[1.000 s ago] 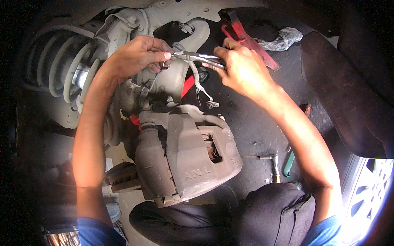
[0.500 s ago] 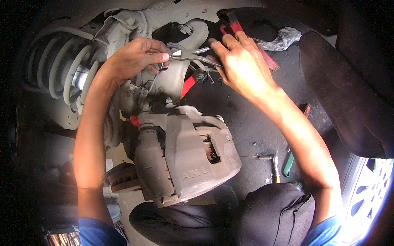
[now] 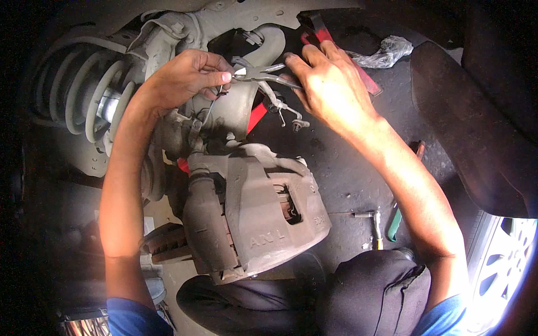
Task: The recorder is inspecting and manipulating a brake line near a car's brake assembly using pliers.
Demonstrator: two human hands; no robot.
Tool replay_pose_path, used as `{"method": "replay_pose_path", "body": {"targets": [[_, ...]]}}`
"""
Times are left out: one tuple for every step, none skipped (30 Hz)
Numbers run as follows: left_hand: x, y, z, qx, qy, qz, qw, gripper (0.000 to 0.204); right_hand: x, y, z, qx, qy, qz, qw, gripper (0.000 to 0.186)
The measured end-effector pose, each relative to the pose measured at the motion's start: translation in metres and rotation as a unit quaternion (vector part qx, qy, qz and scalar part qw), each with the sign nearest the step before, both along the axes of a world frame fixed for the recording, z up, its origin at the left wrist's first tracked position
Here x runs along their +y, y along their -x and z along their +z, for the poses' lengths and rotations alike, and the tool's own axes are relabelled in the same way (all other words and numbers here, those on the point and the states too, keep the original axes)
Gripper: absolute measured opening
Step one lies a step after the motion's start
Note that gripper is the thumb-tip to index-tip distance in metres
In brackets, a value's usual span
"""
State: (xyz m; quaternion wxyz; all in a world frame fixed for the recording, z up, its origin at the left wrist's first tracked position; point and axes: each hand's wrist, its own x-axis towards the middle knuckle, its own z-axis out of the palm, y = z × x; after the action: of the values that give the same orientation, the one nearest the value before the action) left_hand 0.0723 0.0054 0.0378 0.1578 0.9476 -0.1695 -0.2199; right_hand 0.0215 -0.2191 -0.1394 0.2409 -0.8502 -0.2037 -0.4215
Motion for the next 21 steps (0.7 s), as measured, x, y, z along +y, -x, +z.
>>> {"method": "replay_pose_path", "body": {"targets": [[0.0005, -0.0003, 0.0000, 0.000, -0.001, 0.001, 1.000, 0.035, 0.0004, -0.0004, 0.0002, -0.003, 0.001, -0.001, 1.000, 0.032], [0.0011, -0.0005, 0.0001, -0.004, -0.002, -0.002, 1.000, 0.034, 0.0007, -0.0008, 0.0007, -0.003, 0.001, -0.001, 1.000, 0.032], [0.0019, -0.0004, 0.0000, -0.009, -0.003, -0.005, 1.000, 0.033, 0.0012, -0.0013, 0.0014, -0.003, 0.000, 0.002, 1.000, 0.032], [0.0002, 0.0004, 0.0001, -0.008, -0.002, -0.005, 1.000, 0.033, 0.0004, -0.0016, 0.0018, -0.003, 0.002, 0.003, 1.000, 0.033], [-0.0015, 0.0013, 0.0003, -0.010, -0.003, -0.001, 1.000, 0.032, -0.0005, -0.0019, 0.0018, -0.002, 0.003, 0.002, 1.000, 0.033], [-0.0031, 0.0022, 0.0004, -0.012, -0.004, 0.003, 1.000, 0.031, -0.0015, -0.0021, 0.0016, -0.004, 0.004, 0.001, 1.000, 0.032], [-0.0022, 0.0018, 0.0006, -0.012, -0.005, 0.005, 1.000, 0.031, -0.0006, -0.0026, 0.0013, -0.006, 0.003, 0.002, 1.000, 0.032], [-0.0014, 0.0011, 0.0009, -0.010, -0.007, 0.005, 1.000, 0.031, 0.0005, -0.0026, 0.0016, -0.005, 0.002, 0.003, 1.000, 0.032], [-0.0006, 0.0006, 0.0010, -0.008, -0.009, 0.005, 1.000, 0.030, 0.0017, -0.0023, 0.0025, 0.000, 0.003, 0.004, 1.000, 0.032], [-0.0007, 0.0003, 0.0011, -0.008, -0.009, 0.005, 1.000, 0.030, 0.0019, -0.0016, 0.0039, 0.006, 0.005, 0.003, 1.000, 0.032], [-0.0007, 0.0002, 0.0012, -0.010, -0.009, 0.004, 1.000, 0.030, 0.0022, -0.0010, 0.0045, 0.006, 0.005, 0.002, 1.000, 0.032], [-0.0006, 0.0001, 0.0011, -0.011, -0.010, 0.004, 1.000, 0.030, 0.0025, -0.0005, 0.0050, -0.003, 0.007, -0.002, 1.000, 0.031], [-0.0011, 0.0007, 0.0010, -0.011, -0.010, 0.004, 1.000, 0.030, 0.0027, 0.0001, 0.0054, -0.012, 0.008, -0.007, 1.000, 0.030], [-0.0016, 0.0015, 0.0006, -0.025, -0.012, 0.004, 1.000, 0.029, 0.0031, 0.0009, 0.0060, -0.012, 0.008, -0.007, 1.000, 0.030], [-0.0021, 0.0021, 0.0004, -0.038, -0.015, 0.004, 0.999, 0.029, 0.0034, 0.0019, 0.0065, -0.006, 0.011, -0.010, 1.000, 0.028], [-0.0018, 0.0019, 0.0004, -0.038, -0.015, 0.004, 0.999, 0.029, 0.0039, 0.0026, 0.0068, 0.000, 0.012, -0.013, 1.000, 0.027], [-0.0016, 0.0015, 0.0006, -0.037, -0.012, 0.004, 0.999, 0.029, 0.0044, 0.0030, 0.0065, 0.000, 0.012, -0.012, 1.000, 0.027], [-0.0013, 0.0014, 0.0006, -0.035, -0.008, 0.005, 0.999, 0.029, 0.0050, 0.0033, 0.0060, 0.006, 0.023, -0.021, 0.999, 0.026], [-0.0017, 0.0016, 0.0009, -0.036, -0.008, 0.004, 0.999, 0.029, 0.0052, 0.0036, 0.0056, 0.013, 0.034, -0.031, 0.999, 0.025], [-0.0018, 0.0021, 0.0010, -0.036, -0.008, 0.003, 0.999, 0.029, 0.0055, 0.0039, 0.0055, 0.013, 0.034, -0.032, 0.999, 0.025], [-0.0020, 0.0026, 0.0010, -0.037, -0.007, 0.002, 0.999, 0.030, 0.0059, 0.0043, 0.0054, 0.017, 0.029, -0.028, 0.999, 0.024]]}}
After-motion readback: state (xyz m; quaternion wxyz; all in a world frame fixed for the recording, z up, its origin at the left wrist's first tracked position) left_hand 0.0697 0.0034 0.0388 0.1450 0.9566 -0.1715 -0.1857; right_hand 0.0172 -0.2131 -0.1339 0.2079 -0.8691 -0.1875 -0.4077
